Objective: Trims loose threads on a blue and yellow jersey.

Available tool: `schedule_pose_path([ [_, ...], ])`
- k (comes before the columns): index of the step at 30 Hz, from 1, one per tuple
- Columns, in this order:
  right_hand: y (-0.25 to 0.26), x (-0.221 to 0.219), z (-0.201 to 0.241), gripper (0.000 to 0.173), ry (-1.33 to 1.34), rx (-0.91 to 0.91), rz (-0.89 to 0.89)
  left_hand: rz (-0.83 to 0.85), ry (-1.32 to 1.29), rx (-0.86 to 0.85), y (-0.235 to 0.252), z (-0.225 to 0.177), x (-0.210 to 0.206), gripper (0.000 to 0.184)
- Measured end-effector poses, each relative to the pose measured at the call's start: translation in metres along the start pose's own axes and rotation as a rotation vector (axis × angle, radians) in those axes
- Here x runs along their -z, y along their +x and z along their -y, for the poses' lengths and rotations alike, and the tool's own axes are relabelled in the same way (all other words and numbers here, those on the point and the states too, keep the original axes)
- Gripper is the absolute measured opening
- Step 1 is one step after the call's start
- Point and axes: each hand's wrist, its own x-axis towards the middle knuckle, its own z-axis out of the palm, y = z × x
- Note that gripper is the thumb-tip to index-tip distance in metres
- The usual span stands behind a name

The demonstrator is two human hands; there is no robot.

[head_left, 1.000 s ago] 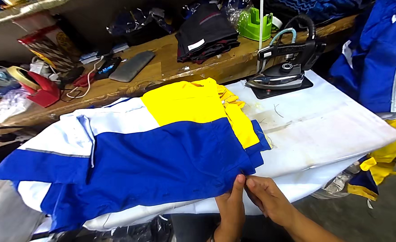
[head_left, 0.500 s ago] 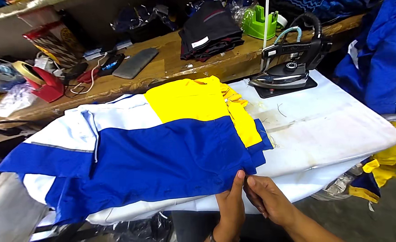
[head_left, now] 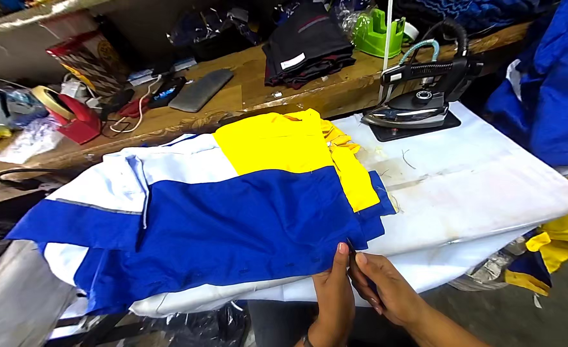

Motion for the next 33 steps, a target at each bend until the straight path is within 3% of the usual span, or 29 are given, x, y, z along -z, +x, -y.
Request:
schedule_pose_path([
  [9,0.002,0.0,-0.002,0.044,0.133,-0.106,-0.046,-0.017,0.071,0.012,0.002,0.004,0.005,0.012],
  [19,-0.001,-0.001,-0.002,0.045,0.106,-0.015,-0.016,-0.002,0.012,0.07,-0.003,0.001,-0.002,0.013],
  [24,-0.002,0.001,-0.001,0.045,0.167,-0.132,-0.016,-0.028,0.064,0.021,0.0,0.004,0.003,0.013],
  [28,-0.013,0.026,0.03,0.05,-0.19,-0.176,0.232,-0.026,0.088,-0.016,0.011,-0.012,0.006,0.012],
  [31,-0.012,0.027,0.047,0.049,-0.6,0.096,-0.007,0.008,0.162,0.034,0.015,-0.026,0.004,0.01],
  [33,0.002,0.021,0.047,0.038,-0.699,0.233,-0.152,0.066,0.205,0.059,0.014,-0.03,0.003,0.01],
])
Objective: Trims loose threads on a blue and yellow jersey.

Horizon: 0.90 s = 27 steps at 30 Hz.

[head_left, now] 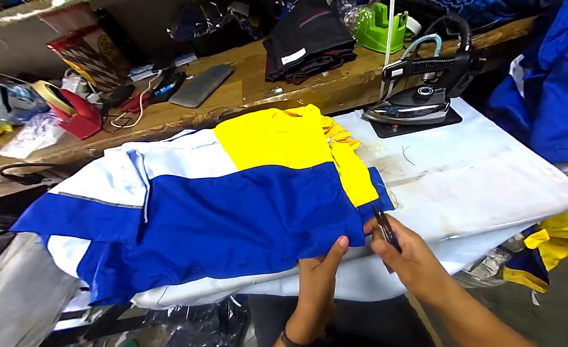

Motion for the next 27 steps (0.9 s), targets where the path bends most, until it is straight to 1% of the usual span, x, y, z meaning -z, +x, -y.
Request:
schedule_pose_path([
  [1,0.007,-0.005,0.001,0.024,0.032,0.018,-0.04,0.008,0.022,-0.001,0.0,-0.002,0.0,0.01],
  [2,0.013,-0.01,0.002,0.015,0.104,0.009,-0.055,-0.002,0.045,-0.005,0.002,-0.004,0.0,0.01],
  [5,0.02,-0.016,0.0,0.018,0.504,-0.109,-0.017,-0.027,0.001,0.015,0.004,-0.014,0.005,0.013],
  [7,0.019,-0.02,-0.006,0.018,0.731,-0.17,0.019,-0.033,-0.127,0.108,0.003,-0.018,0.006,0.015],
  [9,0.016,-0.021,-0.012,0.018,0.844,-0.2,0.05,-0.042,-0.255,0.239,0.002,-0.017,0.007,0.013],
  [11,0.015,-0.02,-0.016,0.017,0.895,-0.226,0.088,-0.03,-0.338,0.335,0.005,-0.012,0.011,0.011],
  [14,0.014,-0.015,-0.017,0.016,0.91,-0.262,0.145,0.027,-0.38,0.399,0.007,-0.006,0.015,0.008],
  [16,0.013,-0.012,-0.015,0.014,0.858,-0.266,0.139,0.057,-0.342,0.374,0.006,-0.004,0.014,0.009],
  [19,0.014,-0.003,-0.009,0.014,0.624,-0.182,0.058,0.047,-0.182,0.279,0.001,-0.008,0.011,0.012],
  [20,0.014,0.003,-0.006,0.013,0.567,-0.145,0.036,0.053,-0.172,0.286,-0.001,-0.01,0.015,0.015],
  [22,0.016,0.018,0.0,0.011,0.507,-0.079,0.005,0.058,-0.232,0.329,-0.004,-0.013,0.029,0.023],
  [24,0.02,0.034,0.005,0.009,0.474,-0.028,0.005,-0.052,-0.289,0.334,-0.004,-0.021,0.043,0.029],
  [27,0.026,0.058,0.006,0.009,0.454,-0.021,-0.027,-0.264,-0.282,0.231,-0.001,-0.037,0.07,0.033],
])
